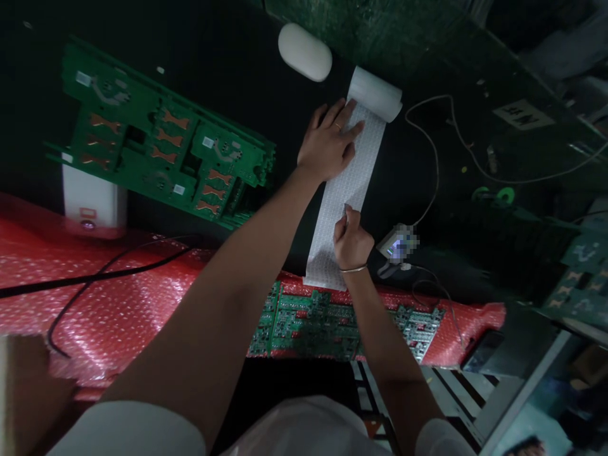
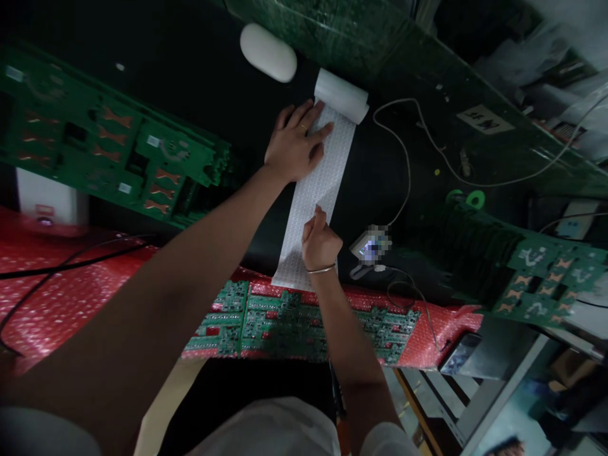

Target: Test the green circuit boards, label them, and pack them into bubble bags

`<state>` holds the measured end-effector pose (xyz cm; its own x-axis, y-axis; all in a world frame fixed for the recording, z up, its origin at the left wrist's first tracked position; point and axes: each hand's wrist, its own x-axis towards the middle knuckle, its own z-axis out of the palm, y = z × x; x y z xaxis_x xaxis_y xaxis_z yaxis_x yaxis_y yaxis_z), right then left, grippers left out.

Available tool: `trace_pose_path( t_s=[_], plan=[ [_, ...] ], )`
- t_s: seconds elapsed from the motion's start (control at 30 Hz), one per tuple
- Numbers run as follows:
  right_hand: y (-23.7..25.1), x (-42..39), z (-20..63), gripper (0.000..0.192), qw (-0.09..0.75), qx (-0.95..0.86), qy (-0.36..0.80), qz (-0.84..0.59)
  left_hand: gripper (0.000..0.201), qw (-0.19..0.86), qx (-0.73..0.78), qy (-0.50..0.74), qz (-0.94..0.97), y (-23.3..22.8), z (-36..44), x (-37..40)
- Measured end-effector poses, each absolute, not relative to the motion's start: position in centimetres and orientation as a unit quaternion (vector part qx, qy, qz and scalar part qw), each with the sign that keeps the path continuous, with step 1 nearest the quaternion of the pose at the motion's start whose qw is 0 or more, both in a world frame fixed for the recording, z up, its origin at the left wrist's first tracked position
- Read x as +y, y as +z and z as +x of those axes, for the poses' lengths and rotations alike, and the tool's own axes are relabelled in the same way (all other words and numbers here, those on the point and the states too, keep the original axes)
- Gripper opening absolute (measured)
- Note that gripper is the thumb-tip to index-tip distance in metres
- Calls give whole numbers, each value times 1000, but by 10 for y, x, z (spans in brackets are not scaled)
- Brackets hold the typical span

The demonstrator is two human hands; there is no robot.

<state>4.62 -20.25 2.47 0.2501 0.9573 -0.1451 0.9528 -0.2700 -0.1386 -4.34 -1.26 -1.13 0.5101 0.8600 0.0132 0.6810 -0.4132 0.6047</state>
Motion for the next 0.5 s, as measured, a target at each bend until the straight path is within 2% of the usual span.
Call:
trace_pose_path(
  t_s=[0.17, 0.5],
  plan=[
    [26, -211, 45, 42, 7, -611, 96, -786, 65, 296, 465, 152, 820, -10, -43, -12],
    [29, -232, 42, 40, -9, -619, 85, -781, 57, 248, 469, 158, 832, -8, -42, -13]
  ],
)
